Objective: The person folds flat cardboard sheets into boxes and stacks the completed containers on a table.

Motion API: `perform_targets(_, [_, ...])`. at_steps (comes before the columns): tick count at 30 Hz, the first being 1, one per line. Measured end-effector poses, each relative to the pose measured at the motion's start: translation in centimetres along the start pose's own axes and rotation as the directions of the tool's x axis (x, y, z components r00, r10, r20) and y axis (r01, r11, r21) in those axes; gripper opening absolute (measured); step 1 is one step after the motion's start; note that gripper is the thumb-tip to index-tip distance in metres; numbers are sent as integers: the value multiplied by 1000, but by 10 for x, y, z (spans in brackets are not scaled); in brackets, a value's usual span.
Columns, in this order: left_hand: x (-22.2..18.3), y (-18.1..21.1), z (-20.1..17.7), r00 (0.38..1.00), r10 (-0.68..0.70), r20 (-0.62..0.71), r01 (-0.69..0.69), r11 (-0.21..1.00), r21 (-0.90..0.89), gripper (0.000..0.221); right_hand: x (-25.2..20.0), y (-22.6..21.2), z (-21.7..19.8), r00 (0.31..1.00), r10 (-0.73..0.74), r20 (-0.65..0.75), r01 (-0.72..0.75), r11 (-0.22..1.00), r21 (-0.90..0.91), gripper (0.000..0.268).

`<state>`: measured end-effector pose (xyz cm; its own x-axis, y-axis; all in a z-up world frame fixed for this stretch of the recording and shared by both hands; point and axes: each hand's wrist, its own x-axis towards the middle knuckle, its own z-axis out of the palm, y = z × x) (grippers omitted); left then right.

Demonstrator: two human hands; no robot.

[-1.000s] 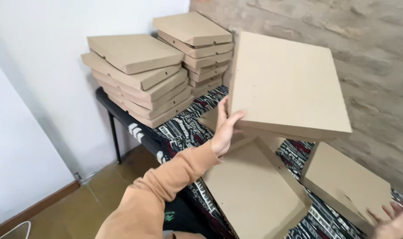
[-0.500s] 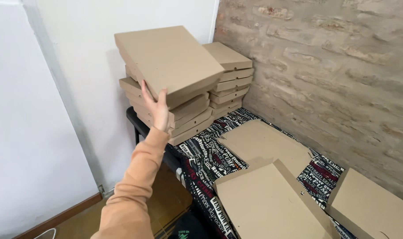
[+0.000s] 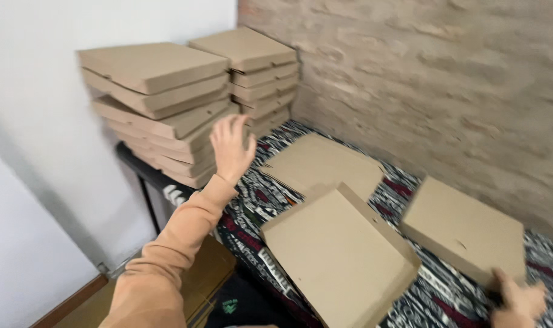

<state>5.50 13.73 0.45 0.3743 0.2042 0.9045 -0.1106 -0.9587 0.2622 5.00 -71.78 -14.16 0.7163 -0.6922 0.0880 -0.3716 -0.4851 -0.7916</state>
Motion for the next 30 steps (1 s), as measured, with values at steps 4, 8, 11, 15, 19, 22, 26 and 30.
perform_targets(4, [-49,148,72,829,288,480,-98,919,-382,49,40,44,26,994,63,-92,-77,985,-153,132])
perform_targets(8, [-87,267,167,538,404,739,152,816,-557,63,4,25,8,998,5,-62,-18,978,-209,112])
perform_targets(11, [-130,340,279,378,415,828,188,841,-507,88,-15,7,4,997,3,-80,-28,947,-321,101])
perform_targets(15, [-161,412,294,129,332,935,247,902,-354,113,-4,9,11,996,1,-90,-28,952,-304,97])
perform_targets(19, [-161,440,250,54,273,960,305,911,-276,110,-1,17,6,998,10,-61,-26,965,-262,98])
perform_targets(22, [-185,435,327,122,26,992,827,551,-116,123,28,39,13,998,14,-58,-27,975,-219,91])
perform_targets(26, [-123,409,277,55,131,990,998,-31,-52,103,44,41,17,999,-40,-11,39,998,-47,77])
perform_targets(30, [-81,376,232,151,174,973,958,-267,-101,96,-26,-24,8,990,-137,-42,139,851,507,79])
